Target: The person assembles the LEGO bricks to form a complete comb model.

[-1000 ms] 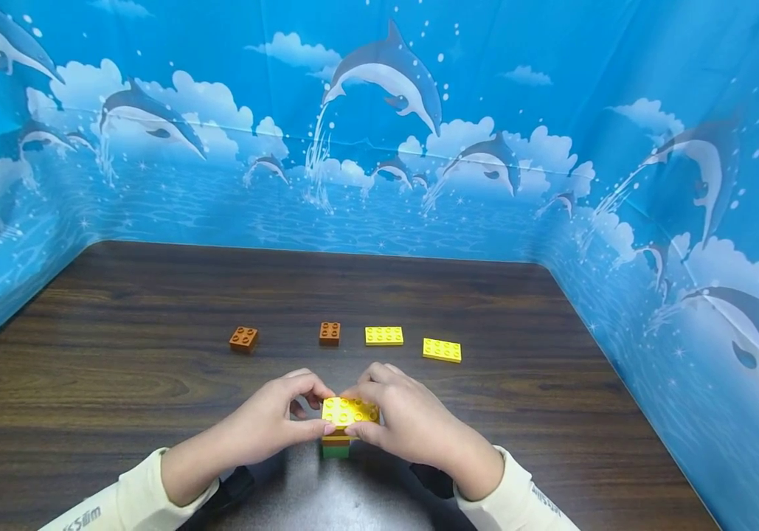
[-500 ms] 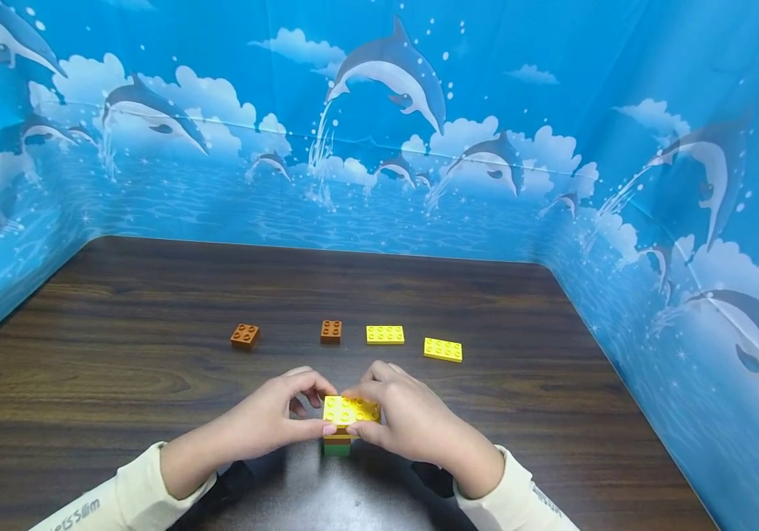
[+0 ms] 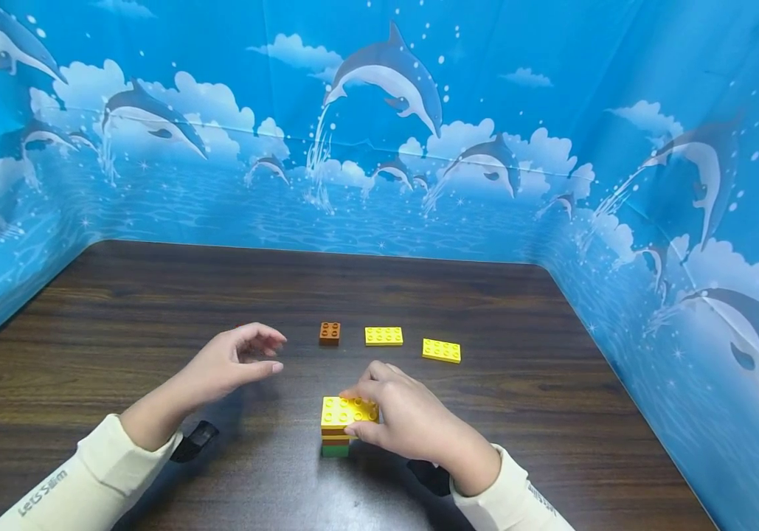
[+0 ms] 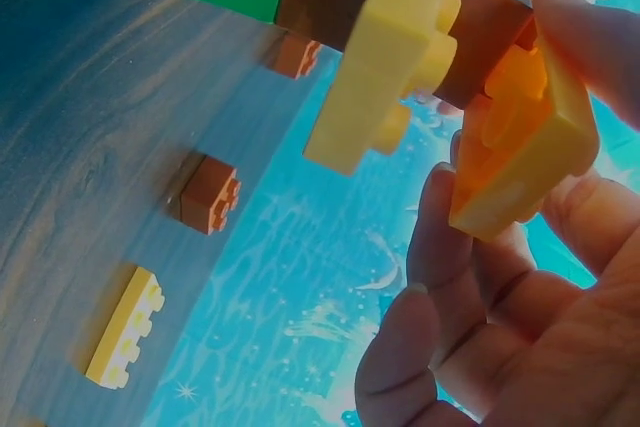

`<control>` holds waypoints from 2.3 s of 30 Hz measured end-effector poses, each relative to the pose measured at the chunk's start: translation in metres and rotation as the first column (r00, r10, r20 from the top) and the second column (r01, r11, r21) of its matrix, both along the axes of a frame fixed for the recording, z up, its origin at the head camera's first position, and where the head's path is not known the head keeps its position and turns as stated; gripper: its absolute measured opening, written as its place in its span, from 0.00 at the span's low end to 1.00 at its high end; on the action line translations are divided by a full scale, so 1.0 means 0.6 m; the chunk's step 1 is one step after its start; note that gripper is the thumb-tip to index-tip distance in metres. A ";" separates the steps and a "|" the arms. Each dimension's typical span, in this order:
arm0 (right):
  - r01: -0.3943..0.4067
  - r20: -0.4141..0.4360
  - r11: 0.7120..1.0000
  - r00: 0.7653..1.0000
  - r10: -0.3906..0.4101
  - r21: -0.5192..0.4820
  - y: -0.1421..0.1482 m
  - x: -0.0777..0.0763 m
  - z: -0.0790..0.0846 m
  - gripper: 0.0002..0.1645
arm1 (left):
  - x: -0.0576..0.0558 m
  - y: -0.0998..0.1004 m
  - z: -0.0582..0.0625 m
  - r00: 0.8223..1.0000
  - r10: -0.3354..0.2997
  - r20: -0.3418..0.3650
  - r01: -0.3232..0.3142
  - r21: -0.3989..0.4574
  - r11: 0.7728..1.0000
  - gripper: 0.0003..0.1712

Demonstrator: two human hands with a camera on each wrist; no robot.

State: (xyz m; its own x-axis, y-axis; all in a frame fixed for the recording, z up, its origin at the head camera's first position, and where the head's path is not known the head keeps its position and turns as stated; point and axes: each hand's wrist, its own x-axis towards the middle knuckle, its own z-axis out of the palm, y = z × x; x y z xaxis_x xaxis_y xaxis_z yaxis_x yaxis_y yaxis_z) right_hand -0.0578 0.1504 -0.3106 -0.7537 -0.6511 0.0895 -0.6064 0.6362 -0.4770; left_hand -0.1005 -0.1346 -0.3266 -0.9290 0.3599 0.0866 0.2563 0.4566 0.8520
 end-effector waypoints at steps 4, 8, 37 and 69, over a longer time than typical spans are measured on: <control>0.002 0.009 1.000 1.000 -0.002 0.001 -0.001 0.000 0.002 0.20 | -0.021 -0.028 -0.005 0.997 0.068 -0.024 -0.068 0.005 0.998 0.20; 0.003 0.023 1.000 1.000 -0.003 0.004 -0.001 0.000 0.003 0.21 | -0.039 -0.050 -0.011 0.992 0.126 0.005 -0.127 0.014 0.992 0.22; 0.010 0.022 1.000 1.000 -0.010 0.013 -0.003 0.002 0.005 0.21 | -0.120 -0.105 -0.042 0.956 0.122 0.266 -0.088 -0.138 0.987 0.31; 0.015 0.032 1.000 0.999 -0.015 0.004 -0.001 0.002 0.004 0.21 | -0.133 -0.080 -0.056 0.961 0.196 0.194 -0.132 -0.303 0.944 0.21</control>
